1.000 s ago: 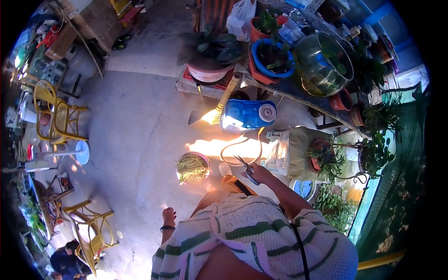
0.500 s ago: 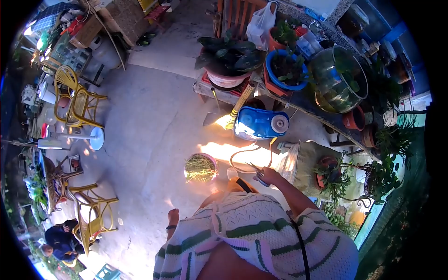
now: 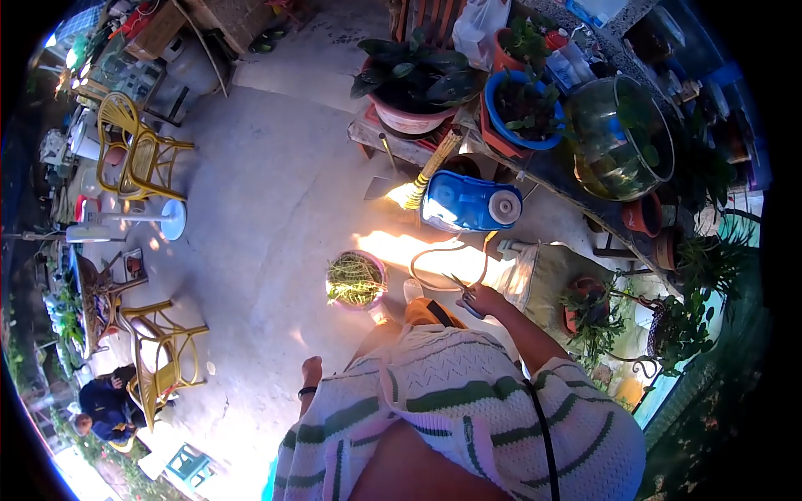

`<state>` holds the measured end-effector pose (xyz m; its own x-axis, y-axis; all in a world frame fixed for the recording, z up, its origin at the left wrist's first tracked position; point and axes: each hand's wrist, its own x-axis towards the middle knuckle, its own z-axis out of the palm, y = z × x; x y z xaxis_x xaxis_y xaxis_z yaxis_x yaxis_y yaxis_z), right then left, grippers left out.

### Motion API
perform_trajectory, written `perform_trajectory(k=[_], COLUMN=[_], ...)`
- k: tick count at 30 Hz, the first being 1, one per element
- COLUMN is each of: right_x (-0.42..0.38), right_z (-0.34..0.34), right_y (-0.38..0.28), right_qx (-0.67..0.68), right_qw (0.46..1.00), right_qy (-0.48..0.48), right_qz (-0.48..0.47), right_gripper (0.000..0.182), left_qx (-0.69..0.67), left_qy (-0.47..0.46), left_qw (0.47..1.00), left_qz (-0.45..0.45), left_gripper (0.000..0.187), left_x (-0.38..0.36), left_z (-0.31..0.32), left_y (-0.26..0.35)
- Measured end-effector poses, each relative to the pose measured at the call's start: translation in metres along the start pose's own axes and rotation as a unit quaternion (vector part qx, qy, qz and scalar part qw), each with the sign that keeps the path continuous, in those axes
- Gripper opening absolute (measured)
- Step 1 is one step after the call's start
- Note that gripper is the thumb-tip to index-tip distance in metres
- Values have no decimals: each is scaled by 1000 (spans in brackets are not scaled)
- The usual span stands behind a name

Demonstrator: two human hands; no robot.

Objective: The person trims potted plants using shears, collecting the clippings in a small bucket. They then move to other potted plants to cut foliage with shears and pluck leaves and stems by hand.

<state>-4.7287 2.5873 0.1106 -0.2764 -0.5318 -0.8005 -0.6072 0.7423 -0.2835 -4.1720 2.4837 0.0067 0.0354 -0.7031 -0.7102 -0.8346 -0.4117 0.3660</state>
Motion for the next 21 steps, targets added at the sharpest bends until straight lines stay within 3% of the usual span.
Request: perform_trajectory(k=[5,8,12,15,17,21], right_x=[9,-6,11,18,15,18], right_z=[-4,-26,-24,-25,-35,-47], right_y=[-2,-27,-34,-42,-56,-77], right_qx=[-26,-44,16,124,207,114], right_qw=[999,998,999,992,977,992], right_qy=[-12,-31,-10,-13,-48,-53], right_qz=[-23,-18,-26,-19,-16,-6], right_gripper=[78,72,67,68,67,63], left_qx=[-17,-38,-96,-49,-55,-63], left_qy=[39,32,83,150,147,152], left_qw=[999,999,981,972,965,955], left_qz=[6,-6,-148,-175,-210,-247], left_gripper=[34,32,37,37,38,40], left_x=[11,-18,-14,-39,-50,-65], left_z=[20,8,24,22,20,19], left_y=[-20,20,6,30,37,41])
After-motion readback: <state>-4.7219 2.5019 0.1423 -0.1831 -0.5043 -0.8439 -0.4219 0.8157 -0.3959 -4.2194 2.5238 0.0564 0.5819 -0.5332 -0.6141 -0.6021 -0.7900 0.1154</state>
